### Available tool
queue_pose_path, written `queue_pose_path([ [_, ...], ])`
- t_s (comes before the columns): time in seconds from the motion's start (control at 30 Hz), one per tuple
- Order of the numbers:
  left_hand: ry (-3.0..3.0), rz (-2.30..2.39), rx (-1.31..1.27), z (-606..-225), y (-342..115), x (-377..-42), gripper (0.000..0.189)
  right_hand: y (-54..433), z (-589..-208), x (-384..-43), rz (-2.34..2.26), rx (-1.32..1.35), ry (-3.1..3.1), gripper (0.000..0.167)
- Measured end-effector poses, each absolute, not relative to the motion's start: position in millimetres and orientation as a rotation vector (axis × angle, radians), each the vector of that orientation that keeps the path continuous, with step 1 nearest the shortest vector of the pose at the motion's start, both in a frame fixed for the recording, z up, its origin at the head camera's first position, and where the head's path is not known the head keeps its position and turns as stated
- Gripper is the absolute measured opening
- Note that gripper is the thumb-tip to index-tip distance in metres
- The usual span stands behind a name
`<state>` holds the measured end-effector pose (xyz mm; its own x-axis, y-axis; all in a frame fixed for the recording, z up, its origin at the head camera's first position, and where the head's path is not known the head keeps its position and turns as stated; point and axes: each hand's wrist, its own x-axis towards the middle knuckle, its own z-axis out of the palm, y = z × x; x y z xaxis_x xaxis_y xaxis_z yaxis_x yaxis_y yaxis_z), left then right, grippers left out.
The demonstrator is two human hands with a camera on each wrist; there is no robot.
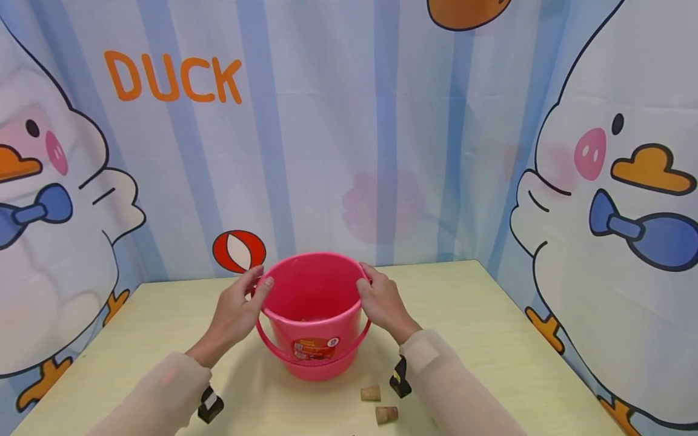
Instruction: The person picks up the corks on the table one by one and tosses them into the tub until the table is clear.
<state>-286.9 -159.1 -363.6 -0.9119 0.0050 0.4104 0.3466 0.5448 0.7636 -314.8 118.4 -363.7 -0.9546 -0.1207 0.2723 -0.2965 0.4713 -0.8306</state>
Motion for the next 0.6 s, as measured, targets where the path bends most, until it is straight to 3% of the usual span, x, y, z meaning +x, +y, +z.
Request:
queue_pose_path([
  [0.6, -2.408, -1.293, -0.332, -375.1, -158.4, -294.6, 0.054, 118.2, -363.7, -314.1, 1.481, 0.364, -2.542, 0.054],
])
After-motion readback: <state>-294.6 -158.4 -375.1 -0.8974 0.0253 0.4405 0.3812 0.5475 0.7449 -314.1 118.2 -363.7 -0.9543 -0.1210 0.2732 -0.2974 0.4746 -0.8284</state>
